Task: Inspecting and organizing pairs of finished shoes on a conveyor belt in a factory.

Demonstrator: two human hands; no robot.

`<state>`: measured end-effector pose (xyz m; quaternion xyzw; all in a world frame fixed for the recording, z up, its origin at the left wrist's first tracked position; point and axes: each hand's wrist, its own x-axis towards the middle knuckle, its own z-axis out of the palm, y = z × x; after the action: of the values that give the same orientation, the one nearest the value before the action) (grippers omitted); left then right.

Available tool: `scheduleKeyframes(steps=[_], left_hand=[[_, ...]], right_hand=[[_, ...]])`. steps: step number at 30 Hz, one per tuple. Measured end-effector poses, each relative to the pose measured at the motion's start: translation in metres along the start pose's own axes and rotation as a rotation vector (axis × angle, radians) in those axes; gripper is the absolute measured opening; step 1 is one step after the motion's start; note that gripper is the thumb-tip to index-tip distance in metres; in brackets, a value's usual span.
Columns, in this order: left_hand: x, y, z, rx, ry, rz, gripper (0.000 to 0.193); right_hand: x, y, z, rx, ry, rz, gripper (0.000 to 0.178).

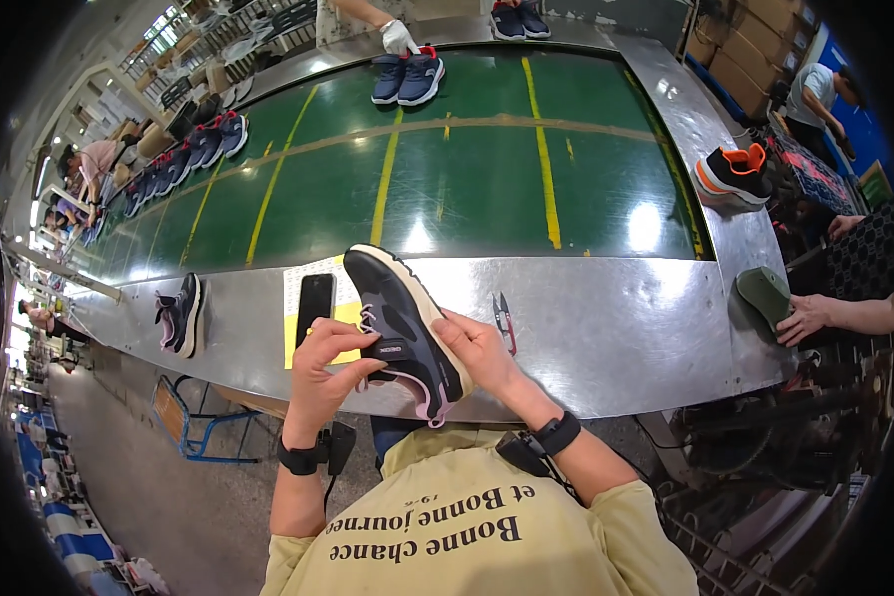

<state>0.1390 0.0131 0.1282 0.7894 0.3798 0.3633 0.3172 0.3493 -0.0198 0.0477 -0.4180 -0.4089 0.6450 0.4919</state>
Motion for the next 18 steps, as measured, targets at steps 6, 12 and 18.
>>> scheduleKeyframes(steps=[6, 12, 18], left_hand=[[0.001, 0.005, 0.009, 0.176, -0.045, 0.027, 0.032], [0.001, 0.014, 0.029, -0.044, 0.083, 0.025, 0.039], [-0.018, -0.021, 0.044, -0.431, 0.309, -0.302, 0.029]], right_hand=[[-0.002, 0.003, -0.005, -0.033, 0.093, -0.059, 0.040], [0.001, 0.003, -0.007, 0.658, 0.062, 0.301, 0.055], [0.001, 0.033, -0.032, 1.183, -0.289, 0.342, 0.068]])
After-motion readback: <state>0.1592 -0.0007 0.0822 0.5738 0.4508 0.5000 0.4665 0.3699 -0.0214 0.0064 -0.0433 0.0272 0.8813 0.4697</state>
